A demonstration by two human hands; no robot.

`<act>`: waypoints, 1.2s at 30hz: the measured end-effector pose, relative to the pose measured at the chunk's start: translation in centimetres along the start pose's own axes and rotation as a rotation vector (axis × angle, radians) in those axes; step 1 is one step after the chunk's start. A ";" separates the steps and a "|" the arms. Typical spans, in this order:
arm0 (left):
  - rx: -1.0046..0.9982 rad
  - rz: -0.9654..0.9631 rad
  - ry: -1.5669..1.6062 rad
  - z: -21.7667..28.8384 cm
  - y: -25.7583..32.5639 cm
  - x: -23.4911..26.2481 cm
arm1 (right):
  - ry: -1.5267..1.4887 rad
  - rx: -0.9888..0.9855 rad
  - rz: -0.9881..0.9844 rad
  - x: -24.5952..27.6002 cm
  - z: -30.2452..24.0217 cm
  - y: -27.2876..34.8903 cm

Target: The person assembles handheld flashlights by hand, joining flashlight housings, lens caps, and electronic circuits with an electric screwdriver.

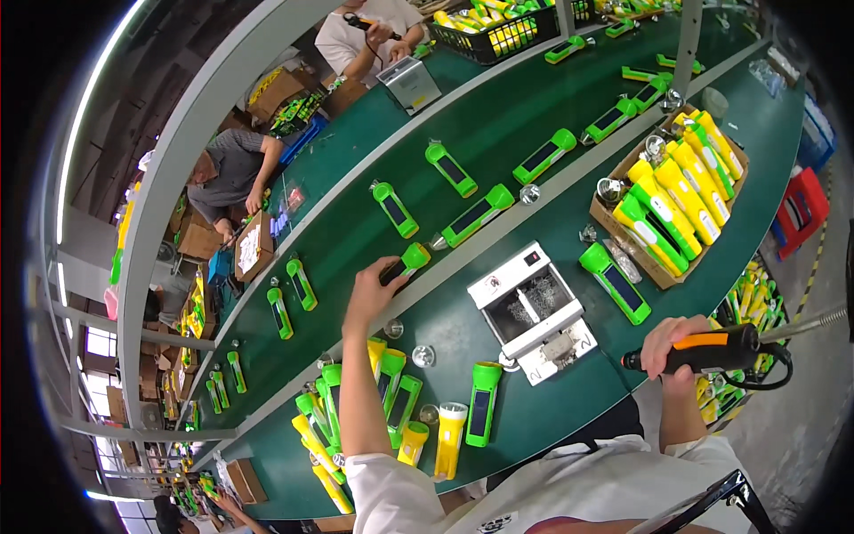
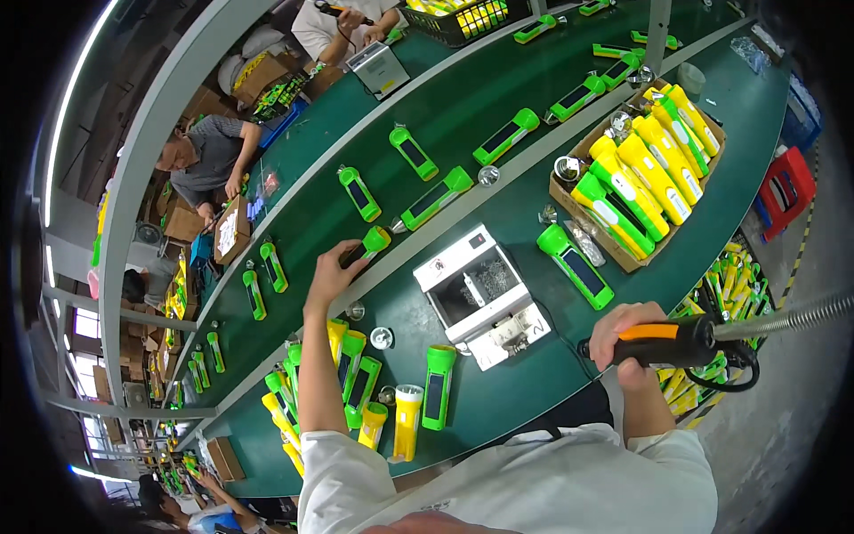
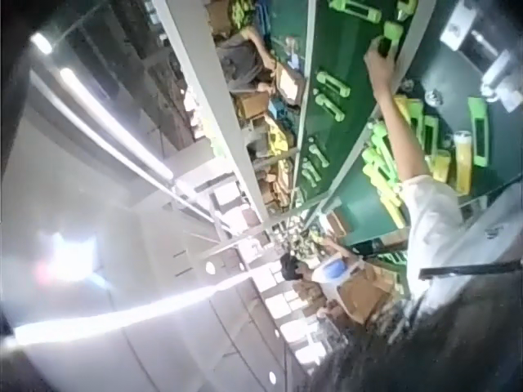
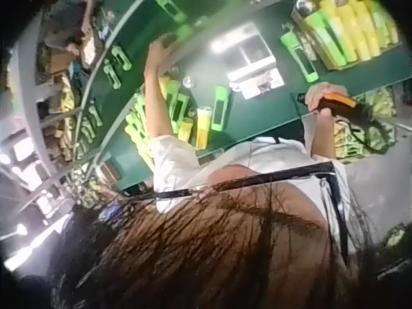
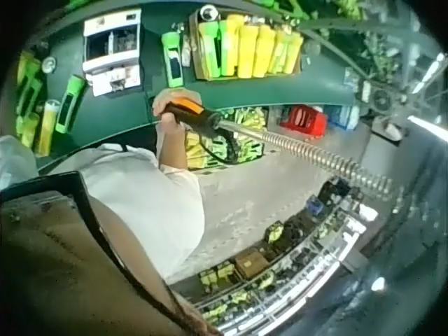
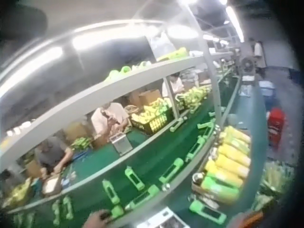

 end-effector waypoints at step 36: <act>-0.140 -0.212 -0.085 23.5 26.5 -15.3 | 0.130 -0.129 0.061 -6.8 2.6 -0.7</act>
Point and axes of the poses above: each hand's wrist, its own y-axis away from the middle knuckle, its own x-axis out of the back of the hand, z = x × y, the point moved 9 cm from there along -y, towards the middle knuckle, and after that the axes turned 15 degrees about y, right-handed, at the moved point
